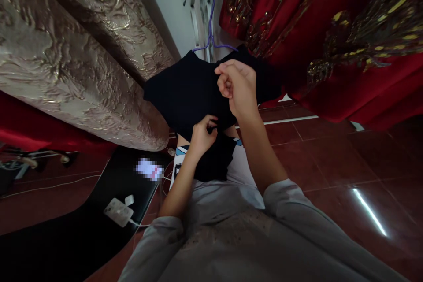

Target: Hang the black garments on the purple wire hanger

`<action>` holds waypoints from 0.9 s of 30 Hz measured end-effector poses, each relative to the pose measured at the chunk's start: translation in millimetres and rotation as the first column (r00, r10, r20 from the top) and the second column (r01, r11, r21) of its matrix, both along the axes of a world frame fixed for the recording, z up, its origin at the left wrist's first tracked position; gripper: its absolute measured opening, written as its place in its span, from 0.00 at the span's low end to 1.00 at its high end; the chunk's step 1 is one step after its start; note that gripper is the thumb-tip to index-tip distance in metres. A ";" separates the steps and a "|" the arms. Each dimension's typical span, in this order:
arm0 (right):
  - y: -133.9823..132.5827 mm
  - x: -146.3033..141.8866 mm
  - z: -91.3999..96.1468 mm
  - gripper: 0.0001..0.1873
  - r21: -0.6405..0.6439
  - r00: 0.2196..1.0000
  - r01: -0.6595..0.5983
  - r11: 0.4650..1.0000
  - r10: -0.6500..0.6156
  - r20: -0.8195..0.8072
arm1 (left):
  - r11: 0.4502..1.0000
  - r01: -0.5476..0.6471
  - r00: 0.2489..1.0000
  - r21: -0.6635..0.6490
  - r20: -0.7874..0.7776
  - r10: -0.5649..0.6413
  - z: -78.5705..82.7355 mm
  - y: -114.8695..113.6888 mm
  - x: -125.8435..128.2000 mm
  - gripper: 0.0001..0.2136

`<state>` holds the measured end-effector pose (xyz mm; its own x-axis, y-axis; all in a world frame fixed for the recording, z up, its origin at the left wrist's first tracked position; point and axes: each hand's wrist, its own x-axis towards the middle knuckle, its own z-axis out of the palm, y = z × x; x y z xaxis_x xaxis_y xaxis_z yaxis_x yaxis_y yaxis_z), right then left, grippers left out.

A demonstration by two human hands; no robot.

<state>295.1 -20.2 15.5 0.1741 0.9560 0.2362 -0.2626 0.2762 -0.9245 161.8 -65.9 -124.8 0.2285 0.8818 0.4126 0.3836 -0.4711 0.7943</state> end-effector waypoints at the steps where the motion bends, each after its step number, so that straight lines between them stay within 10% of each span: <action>1: -4.3 -0.3 -0.9 0.15 0.002 1.000 0.002 1.000 -0.002 0.015 | 0.997 0.014 1.000 0.070 0.021 -0.016 19.8 1.8 -2.0 0.17; 4: -14.5 1.1 -5.5 0.14 0.044 0.998 -0.001 0.999 -0.001 0.060 | 0.932 -0.171 0.965 0.319 0.244 0.094 79.7 14.1 -6.5 0.15; 8: -15.3 2.9 -11.0 0.13 0.124 0.991 0.034 0.992 -0.050 0.128 | 0.927 -0.101 0.972 0.362 0.233 0.016 125.6 46.1 -6.9 0.10; 13: -13.5 -6.2 -34.7 0.14 0.071 0.951 0.176 0.982 -0.188 0.246 | 0.954 -0.021 0.982 0.298 0.186 -0.037 119.7 74.1 -11.1 0.13; 20: 3.0 -24.3 -62.7 0.14 0.017 0.898 0.212 0.977 -0.202 0.392 | 0.907 -0.234 0.934 0.351 0.341 0.109 109.6 66.8 -12.5 0.17; 24: -5.8 -25.7 -78.0 0.16 -0.054 0.900 0.140 0.989 -0.105 0.423 | 0.790 -0.440 0.846 0.427 0.492 0.206 121.2 97.4 -60.3 0.17; 27: -23.0 -30.0 -82.8 0.16 -0.071 0.926 0.063 0.996 -0.032 0.377 | 0.779 -0.579 0.704 0.242 0.630 0.328 103.7 141.3 -116.8 0.10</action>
